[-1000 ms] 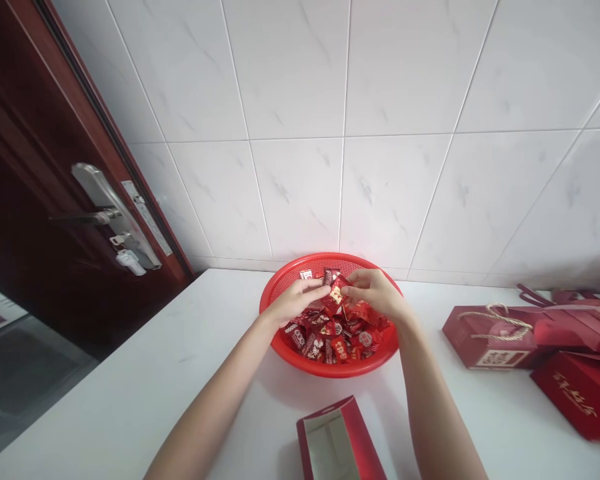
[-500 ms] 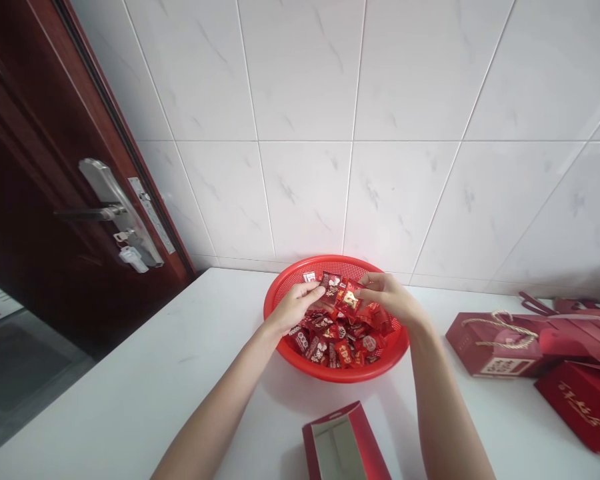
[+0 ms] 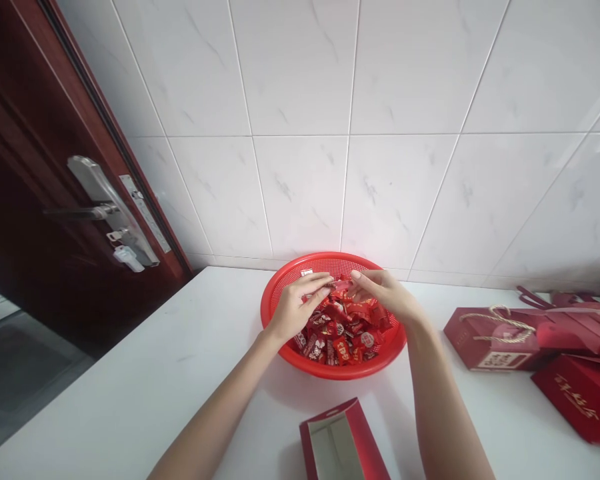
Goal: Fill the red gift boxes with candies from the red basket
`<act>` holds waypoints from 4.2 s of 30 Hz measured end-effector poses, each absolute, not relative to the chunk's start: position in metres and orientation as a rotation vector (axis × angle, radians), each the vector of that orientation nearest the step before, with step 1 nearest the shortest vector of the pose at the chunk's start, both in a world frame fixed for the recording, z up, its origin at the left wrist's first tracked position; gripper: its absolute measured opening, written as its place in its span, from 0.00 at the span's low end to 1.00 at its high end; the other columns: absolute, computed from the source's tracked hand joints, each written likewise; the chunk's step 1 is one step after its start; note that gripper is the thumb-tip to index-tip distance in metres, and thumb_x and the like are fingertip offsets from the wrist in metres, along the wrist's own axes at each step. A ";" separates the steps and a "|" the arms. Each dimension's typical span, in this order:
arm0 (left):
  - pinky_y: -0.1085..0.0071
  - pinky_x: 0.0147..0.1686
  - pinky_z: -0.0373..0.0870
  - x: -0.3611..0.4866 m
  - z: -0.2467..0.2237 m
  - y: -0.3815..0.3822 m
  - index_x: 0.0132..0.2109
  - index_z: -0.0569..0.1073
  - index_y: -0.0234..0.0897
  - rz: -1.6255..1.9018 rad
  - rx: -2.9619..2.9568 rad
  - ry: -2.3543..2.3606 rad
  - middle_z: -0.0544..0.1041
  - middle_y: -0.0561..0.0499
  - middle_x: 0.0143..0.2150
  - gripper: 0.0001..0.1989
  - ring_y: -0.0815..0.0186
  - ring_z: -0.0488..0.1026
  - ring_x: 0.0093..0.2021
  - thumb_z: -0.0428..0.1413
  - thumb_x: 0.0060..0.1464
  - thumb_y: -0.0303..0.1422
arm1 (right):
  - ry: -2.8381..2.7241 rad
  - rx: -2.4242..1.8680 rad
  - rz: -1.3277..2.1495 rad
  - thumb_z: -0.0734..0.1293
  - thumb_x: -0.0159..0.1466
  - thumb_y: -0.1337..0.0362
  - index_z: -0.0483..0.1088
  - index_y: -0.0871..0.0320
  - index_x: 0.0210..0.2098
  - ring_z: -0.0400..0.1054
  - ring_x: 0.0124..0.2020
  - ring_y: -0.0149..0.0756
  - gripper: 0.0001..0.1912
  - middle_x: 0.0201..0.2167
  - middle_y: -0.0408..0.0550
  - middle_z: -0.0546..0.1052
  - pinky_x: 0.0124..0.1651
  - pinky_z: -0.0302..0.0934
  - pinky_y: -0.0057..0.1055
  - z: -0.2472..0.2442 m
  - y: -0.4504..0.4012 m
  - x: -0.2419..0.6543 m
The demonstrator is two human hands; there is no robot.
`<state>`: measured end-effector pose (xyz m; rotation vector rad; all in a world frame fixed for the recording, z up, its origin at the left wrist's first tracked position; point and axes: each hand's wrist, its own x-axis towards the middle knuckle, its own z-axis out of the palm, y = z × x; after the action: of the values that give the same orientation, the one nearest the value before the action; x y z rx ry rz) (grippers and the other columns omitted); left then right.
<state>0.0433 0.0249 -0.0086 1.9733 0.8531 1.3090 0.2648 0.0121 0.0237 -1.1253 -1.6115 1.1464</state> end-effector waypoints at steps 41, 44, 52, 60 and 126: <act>0.60 0.53 0.74 0.045 0.003 0.017 0.43 0.83 0.36 1.123 1.524 0.812 0.84 0.46 0.44 0.20 0.53 0.79 0.48 0.67 0.50 0.46 | -1.710 -0.954 1.204 0.74 0.59 0.45 0.77 0.58 0.39 0.72 0.34 0.37 0.22 0.36 0.47 0.80 0.41 0.68 0.35 0.029 0.006 0.241; 0.60 0.50 0.76 0.046 -0.003 0.019 0.45 0.83 0.35 1.043 1.619 0.853 0.84 0.45 0.45 0.20 0.51 0.79 0.49 0.65 0.52 0.46 | -1.658 -0.993 1.105 0.73 0.59 0.46 0.76 0.58 0.36 0.71 0.35 0.39 0.20 0.33 0.47 0.79 0.40 0.67 0.35 0.027 0.008 0.243; 0.62 0.49 0.71 0.044 -0.016 0.020 0.45 0.84 0.41 0.470 2.148 0.951 0.83 0.48 0.43 0.16 0.51 0.76 0.49 0.67 0.46 0.33 | -1.407 -1.129 1.027 0.73 0.54 0.55 0.69 0.57 0.26 0.71 0.29 0.36 0.13 0.25 0.45 0.77 0.34 0.64 0.32 0.020 0.015 0.253; 0.62 0.46 0.68 0.057 -0.010 0.018 0.60 0.77 0.42 -0.048 2.556 1.011 0.78 0.43 0.46 0.27 0.48 0.72 0.52 0.66 0.52 0.38 | -1.339 -1.166 1.048 0.71 0.53 0.60 0.68 0.56 0.25 0.71 0.26 0.35 0.09 0.24 0.44 0.77 0.29 0.63 0.30 0.012 0.021 0.255; 0.64 0.42 0.72 0.052 -0.015 0.124 0.50 0.75 0.38 -0.029 2.539 1.403 0.80 0.47 0.43 0.13 0.60 0.76 0.41 0.60 0.57 0.34 | -1.221 -1.197 0.962 0.72 0.53 0.52 0.74 0.59 0.26 0.72 0.30 0.38 0.15 0.25 0.46 0.76 0.37 0.70 0.36 -0.006 0.034 0.257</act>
<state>0.0525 0.1243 -0.0152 2.5387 1.4027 -0.0290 0.2565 0.0339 -0.0058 -1.1966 -1.2209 0.9619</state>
